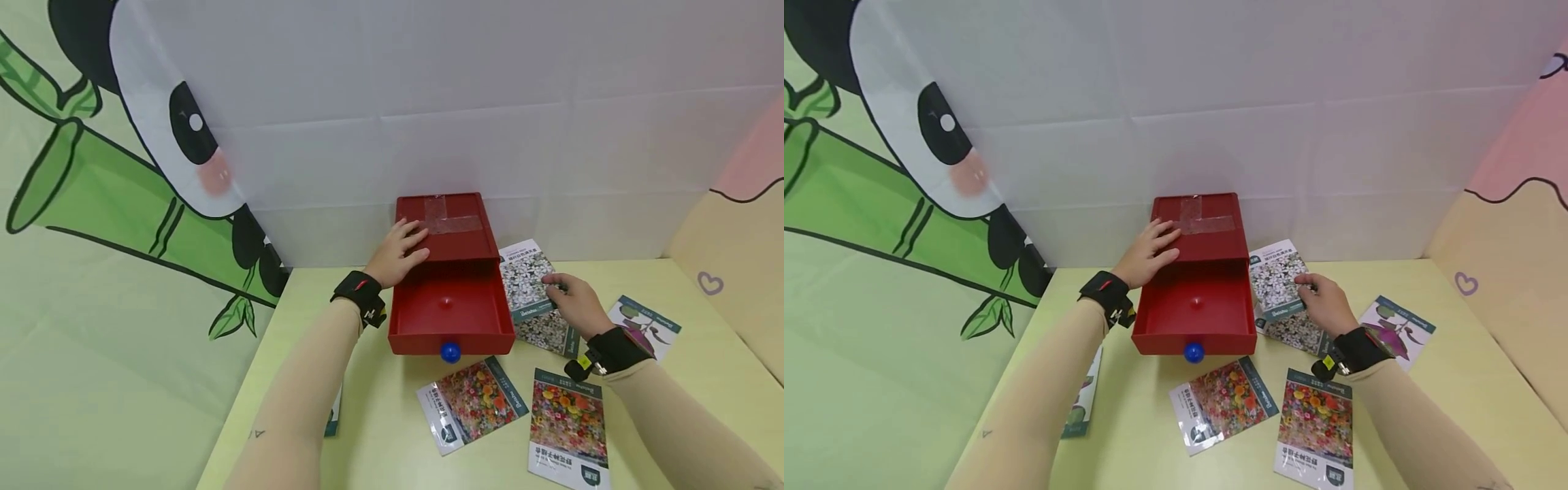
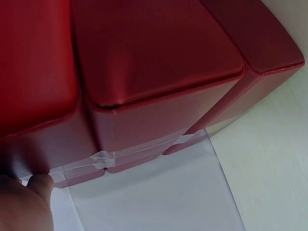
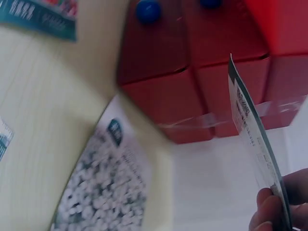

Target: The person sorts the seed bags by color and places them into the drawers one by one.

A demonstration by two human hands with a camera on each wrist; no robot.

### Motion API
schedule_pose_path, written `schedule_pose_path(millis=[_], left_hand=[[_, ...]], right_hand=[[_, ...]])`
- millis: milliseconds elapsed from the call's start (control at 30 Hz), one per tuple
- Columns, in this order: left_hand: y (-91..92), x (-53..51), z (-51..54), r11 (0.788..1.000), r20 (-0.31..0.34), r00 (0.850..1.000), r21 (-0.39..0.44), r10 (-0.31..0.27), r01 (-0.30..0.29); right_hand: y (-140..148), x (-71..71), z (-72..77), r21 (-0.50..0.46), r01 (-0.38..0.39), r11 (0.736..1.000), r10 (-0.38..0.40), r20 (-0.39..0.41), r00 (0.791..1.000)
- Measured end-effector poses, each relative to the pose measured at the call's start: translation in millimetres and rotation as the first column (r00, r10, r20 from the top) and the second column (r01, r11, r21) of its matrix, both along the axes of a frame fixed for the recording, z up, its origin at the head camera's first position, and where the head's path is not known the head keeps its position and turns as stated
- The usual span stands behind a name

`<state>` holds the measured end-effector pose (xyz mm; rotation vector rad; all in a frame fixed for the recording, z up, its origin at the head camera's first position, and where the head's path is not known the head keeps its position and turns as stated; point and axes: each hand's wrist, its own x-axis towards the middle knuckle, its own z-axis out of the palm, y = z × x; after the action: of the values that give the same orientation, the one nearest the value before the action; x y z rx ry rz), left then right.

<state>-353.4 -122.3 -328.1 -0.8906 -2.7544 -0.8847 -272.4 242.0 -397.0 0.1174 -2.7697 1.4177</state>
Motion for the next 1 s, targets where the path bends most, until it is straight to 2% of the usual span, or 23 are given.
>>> schedule_pose_path(millis=[300,500,700,1000], left_hand=[[3.6,-3.2,-1.2,1.0,-0.016,1.0,-0.012,0.008,-0.008],[8.3,-3.9,-5.6,1.0,-0.021,1.0,-0.004,0.007,-0.008],[4.1,-3.2,-8.7,1.0,-0.004,1.0,0.009,-0.001,0.001],[2.0,-4.2,-2.5,1.0,0.002,1.0,-0.004,0.012,-0.012]], right_hand=[[10,16.7,26.3,-0.037,-0.04,0.998,0.039,-0.039,0.998],[22,26.9,47.7,-0.126,-0.072,0.989,0.064,-0.067,0.996],[18,34.2,60.9,-0.189,-0.083,0.978,0.064,-0.107,0.992],[8,43.0,82.9,-0.223,-0.074,0.972,0.061,-0.066,0.996]])
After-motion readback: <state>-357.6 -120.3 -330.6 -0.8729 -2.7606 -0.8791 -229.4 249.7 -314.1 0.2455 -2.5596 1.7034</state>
